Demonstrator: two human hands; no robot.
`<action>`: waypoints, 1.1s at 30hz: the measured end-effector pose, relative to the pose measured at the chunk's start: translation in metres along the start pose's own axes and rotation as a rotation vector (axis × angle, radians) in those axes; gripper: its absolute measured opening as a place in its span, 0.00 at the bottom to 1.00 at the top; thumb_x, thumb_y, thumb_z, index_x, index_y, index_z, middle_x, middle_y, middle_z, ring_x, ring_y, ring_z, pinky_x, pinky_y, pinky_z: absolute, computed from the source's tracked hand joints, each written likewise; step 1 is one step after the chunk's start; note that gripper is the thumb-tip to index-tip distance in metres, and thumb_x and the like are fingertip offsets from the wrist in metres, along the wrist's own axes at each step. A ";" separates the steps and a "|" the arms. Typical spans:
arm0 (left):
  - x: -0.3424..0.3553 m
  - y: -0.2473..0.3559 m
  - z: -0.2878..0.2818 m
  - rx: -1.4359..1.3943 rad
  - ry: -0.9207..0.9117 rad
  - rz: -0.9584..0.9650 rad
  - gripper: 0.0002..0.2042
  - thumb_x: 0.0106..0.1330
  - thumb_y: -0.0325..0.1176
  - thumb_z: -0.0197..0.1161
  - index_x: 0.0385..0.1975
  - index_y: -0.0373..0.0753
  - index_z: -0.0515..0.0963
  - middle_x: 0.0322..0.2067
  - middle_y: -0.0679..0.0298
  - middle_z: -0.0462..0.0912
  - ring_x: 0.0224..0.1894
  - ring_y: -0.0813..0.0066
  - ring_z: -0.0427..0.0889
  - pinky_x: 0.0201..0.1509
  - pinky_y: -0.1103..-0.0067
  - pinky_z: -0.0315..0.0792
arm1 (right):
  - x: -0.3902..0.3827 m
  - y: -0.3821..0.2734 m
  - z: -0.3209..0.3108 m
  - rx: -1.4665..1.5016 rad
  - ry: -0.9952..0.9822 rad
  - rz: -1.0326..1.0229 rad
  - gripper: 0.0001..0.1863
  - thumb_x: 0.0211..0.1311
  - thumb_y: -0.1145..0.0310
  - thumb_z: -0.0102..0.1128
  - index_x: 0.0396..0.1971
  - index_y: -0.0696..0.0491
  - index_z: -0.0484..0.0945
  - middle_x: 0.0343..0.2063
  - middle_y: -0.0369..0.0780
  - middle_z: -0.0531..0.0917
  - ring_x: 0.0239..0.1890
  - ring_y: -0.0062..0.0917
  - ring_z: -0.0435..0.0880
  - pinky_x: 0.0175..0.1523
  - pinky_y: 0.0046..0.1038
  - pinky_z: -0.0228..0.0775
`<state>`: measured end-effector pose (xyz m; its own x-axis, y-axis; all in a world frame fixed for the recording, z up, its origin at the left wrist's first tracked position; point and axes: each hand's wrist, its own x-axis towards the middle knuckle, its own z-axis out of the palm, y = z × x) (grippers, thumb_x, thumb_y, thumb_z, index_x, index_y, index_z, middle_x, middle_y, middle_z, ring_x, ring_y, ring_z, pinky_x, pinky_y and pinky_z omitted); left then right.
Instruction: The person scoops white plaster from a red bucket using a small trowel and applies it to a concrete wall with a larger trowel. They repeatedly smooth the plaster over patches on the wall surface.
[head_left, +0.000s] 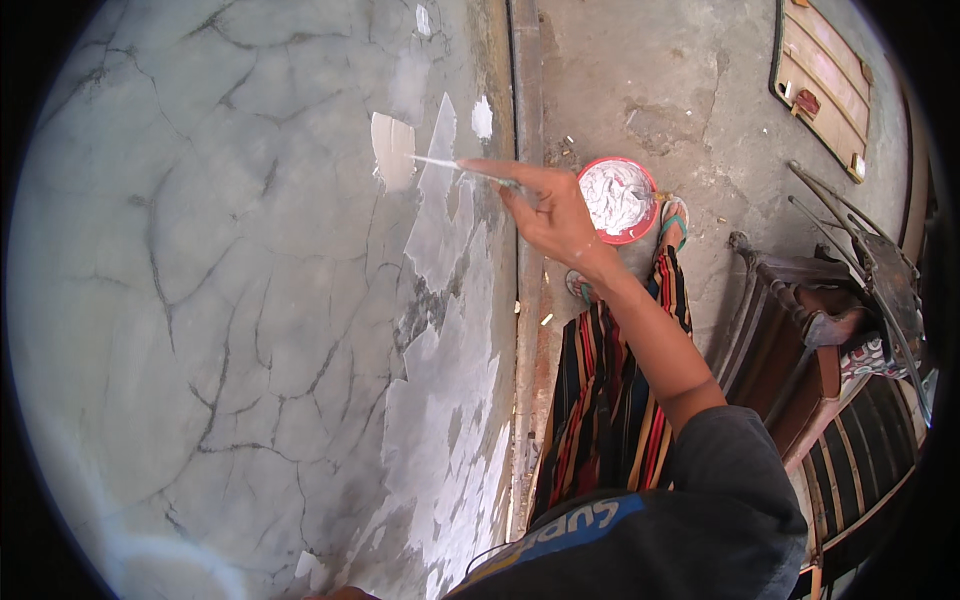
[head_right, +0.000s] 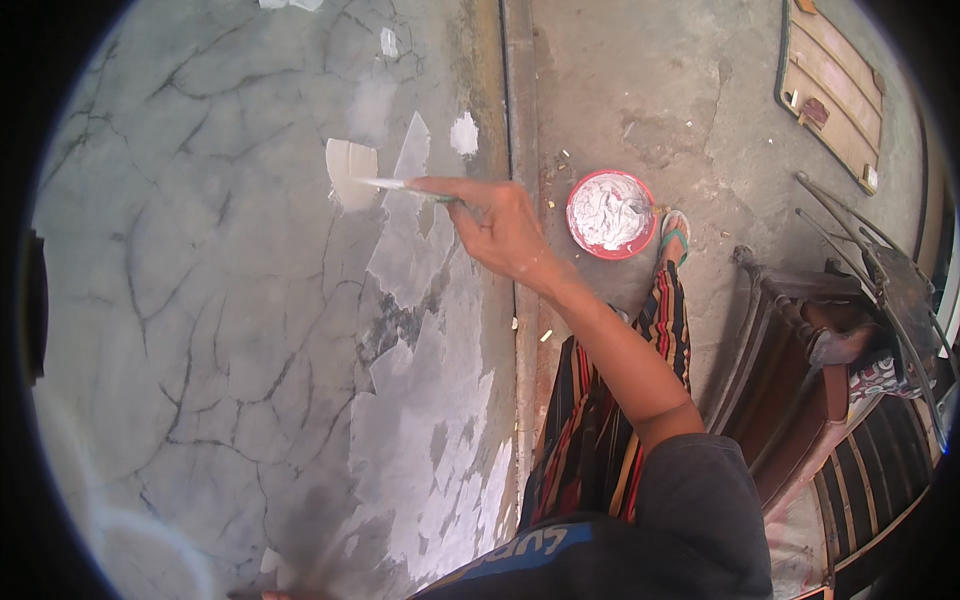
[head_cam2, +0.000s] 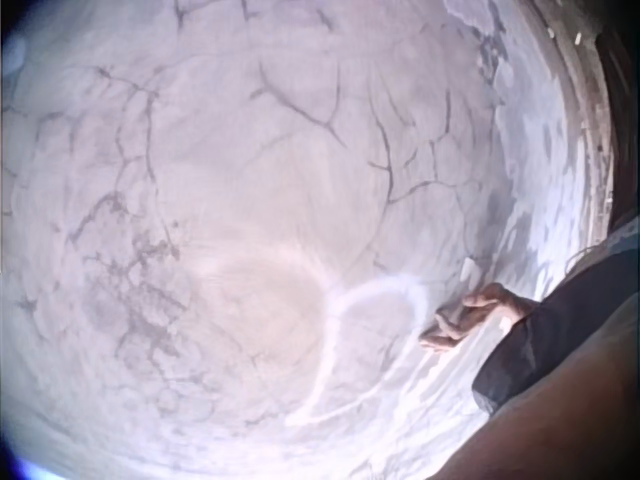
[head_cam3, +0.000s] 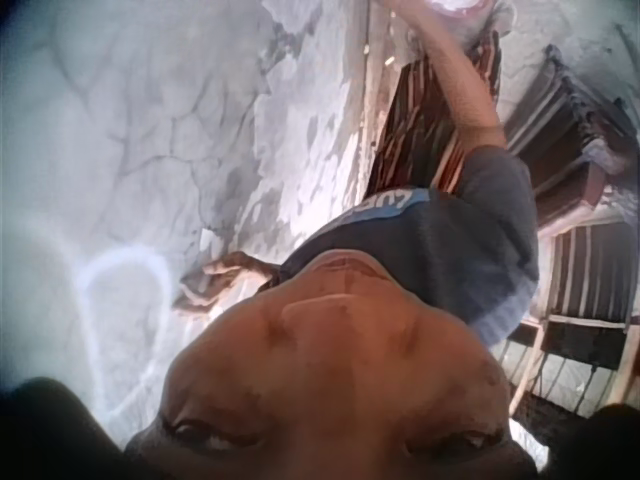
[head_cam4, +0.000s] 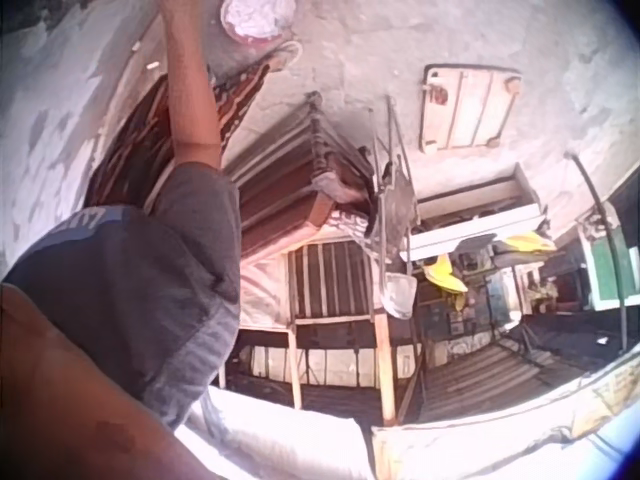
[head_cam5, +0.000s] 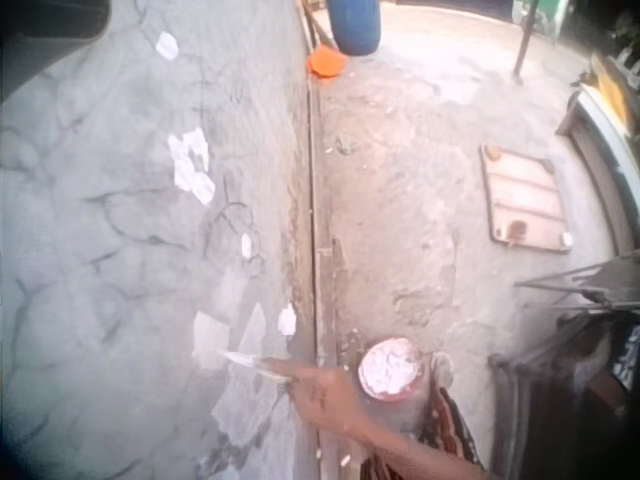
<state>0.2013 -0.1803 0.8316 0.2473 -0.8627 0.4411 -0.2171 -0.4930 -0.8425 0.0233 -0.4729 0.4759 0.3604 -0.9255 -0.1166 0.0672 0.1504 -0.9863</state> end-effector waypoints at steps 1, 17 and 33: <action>0.000 0.000 0.005 -0.024 0.005 0.000 0.24 0.71 0.50 0.47 0.50 0.32 0.71 0.58 0.37 0.64 0.62 0.39 0.62 0.61 0.46 0.59 | 0.016 -0.001 -0.008 -0.012 0.025 -0.012 0.30 0.51 0.88 0.47 0.54 0.51 0.80 0.52 0.44 0.82 0.54 0.22 0.80 0.55 0.22 0.71; 0.048 0.039 -0.006 -0.228 0.341 0.179 0.23 0.70 0.50 0.48 0.49 0.33 0.69 0.58 0.39 0.63 0.61 0.41 0.62 0.62 0.46 0.57 | -0.029 0.004 0.046 -0.047 0.119 -0.299 0.29 0.47 0.87 0.49 0.52 0.51 0.80 0.47 0.46 0.82 0.49 0.31 0.83 0.48 0.23 0.74; 0.045 0.050 -0.013 -0.251 0.343 0.113 0.24 0.71 0.52 0.47 0.48 0.32 0.70 0.57 0.39 0.65 0.60 0.41 0.64 0.60 0.49 0.60 | 0.005 -0.013 0.034 -0.102 0.201 -0.092 0.14 0.59 0.74 0.59 0.46 0.55 0.82 0.11 0.42 0.62 0.14 0.16 0.59 0.21 0.26 0.55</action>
<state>0.1897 -0.2457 0.8133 -0.1094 -0.8794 0.4633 -0.4581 -0.3691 -0.8087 0.0559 -0.4676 0.4918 0.1643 -0.9857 -0.0366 -0.0070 0.0360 -0.9993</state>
